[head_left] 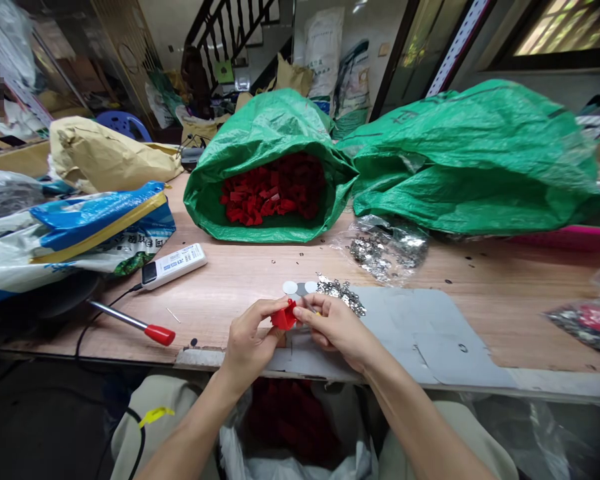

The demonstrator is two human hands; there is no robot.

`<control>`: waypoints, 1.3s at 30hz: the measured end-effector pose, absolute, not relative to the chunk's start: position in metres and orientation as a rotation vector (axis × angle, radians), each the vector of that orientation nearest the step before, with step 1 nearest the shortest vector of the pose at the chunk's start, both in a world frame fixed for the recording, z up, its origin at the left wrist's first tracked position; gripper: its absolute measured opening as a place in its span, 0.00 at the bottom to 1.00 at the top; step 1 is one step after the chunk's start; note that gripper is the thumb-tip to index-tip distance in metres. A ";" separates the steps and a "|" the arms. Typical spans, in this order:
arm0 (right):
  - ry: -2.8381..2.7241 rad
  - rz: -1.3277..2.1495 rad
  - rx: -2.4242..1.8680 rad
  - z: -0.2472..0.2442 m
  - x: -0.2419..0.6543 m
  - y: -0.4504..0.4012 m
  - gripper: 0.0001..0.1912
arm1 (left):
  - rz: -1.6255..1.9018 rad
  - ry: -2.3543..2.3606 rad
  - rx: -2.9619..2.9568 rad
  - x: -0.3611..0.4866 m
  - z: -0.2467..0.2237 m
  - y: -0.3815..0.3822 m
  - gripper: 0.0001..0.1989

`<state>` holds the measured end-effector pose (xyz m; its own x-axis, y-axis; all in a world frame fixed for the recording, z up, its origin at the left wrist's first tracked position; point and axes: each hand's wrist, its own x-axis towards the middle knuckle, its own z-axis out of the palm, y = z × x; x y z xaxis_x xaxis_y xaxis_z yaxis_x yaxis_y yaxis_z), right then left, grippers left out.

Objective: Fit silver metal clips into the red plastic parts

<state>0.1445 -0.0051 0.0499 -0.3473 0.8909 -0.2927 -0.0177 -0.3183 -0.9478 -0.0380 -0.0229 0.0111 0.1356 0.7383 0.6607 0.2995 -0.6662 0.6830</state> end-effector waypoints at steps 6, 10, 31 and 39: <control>-1.160 1.968 -1.087 0.058 0.154 -0.004 0.22 | 1.525 1.007 1.989 -0.037 0.014 -0.023 0.18; -1.192 1.967 -1.083 0.063 0.158 -0.003 0.20 | 1.526 0.986 1.992 -0.037 0.017 -0.025 0.19; -1.354 1.574 -1.127 0.053 0.140 -0.012 0.23 | 1.585 0.964 1.970 -0.036 0.015 -0.025 0.21; -1.188 1.827 -1.064 0.057 0.145 -0.011 0.21 | 1.580 0.942 1.950 -0.036 0.018 -0.026 0.21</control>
